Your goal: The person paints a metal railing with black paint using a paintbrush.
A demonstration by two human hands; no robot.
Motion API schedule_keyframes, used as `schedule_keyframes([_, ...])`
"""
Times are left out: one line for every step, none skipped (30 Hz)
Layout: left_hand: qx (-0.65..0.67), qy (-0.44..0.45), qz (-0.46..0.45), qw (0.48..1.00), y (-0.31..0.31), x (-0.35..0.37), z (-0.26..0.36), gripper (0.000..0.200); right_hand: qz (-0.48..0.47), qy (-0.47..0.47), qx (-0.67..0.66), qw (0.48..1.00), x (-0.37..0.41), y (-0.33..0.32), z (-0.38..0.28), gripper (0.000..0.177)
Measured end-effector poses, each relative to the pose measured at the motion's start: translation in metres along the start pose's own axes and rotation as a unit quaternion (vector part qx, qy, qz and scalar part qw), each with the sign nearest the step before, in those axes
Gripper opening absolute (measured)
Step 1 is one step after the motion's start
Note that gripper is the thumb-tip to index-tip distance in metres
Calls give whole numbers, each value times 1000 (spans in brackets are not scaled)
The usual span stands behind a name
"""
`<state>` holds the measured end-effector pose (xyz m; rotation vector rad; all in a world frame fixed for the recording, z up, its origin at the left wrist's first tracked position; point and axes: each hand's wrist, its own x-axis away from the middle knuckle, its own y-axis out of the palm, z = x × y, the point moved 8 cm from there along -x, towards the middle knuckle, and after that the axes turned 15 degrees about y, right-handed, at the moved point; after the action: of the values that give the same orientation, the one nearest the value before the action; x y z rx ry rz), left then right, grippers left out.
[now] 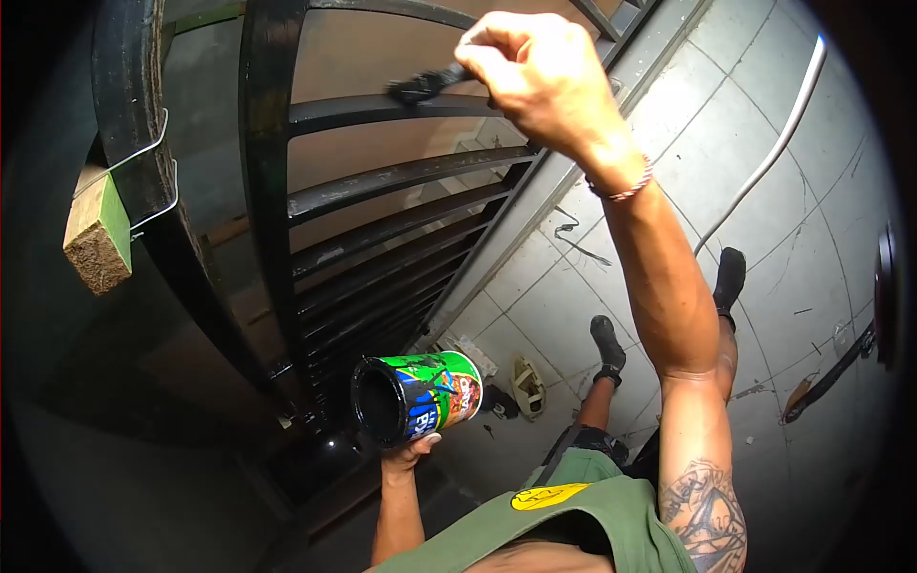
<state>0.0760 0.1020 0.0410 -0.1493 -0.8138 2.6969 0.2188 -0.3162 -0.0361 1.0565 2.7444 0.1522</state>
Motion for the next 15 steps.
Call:
schedule_keyframes([3,-8,-3,1000,-1,2,-3,81,-57,82,-86,991,-5,-11,-4,16])
schedule_keyframes([5,-9,-1,1000,0,3,-3,81,-112,163,-170,965,-7,-16,-7,15])
schedule_keyframes([19,-6,13,1000,-1,2,-4,85,-119,230,-234,937,-7,-18,-4,15])
schedule_keyframes([33,-2,28,999,-2,2,-5,89,-134,155,-321,925,-5,-3,21,16])
schedule_keyframes([36,-1,31,999,-2,2,-6,89,-142,180,-300,926,-2,10,37,16])
schedule_keyframes([19,-4,35,999,-5,4,-9,89,-151,205,-277,927,2,20,52,15])
schedule_keyframes([0,-9,39,999,-9,7,-11,89,-174,228,-304,908,6,32,77,15])
schedule_keyframes([4,-11,45,999,-13,11,-15,89,-151,262,-324,897,9,37,101,14])
schedule_keyframes([4,-6,28,1000,-16,14,-19,84,-137,278,-310,899,14,39,126,13])
schedule_keyframes([4,3,12,1000,-18,15,-23,81,-123,294,-285,904,21,38,148,14])
schedule_keyframes([10,-10,22,1000,-22,20,-29,82,-89,318,-234,914,31,32,168,13])
schedule_keyframes([14,-12,30,999,-24,23,-28,82,-40,340,-141,929,40,24,193,15])
schedule_keyframes([31,-44,49,997,-24,27,-30,82,14,346,5,938,49,13,208,15])
schedule_keyframes([53,-70,68,994,-20,28,-33,82,54,300,110,946,53,9,226,16])
schedule_keyframes([80,-88,91,989,-17,27,-34,82,65,295,96,948,59,8,226,16])
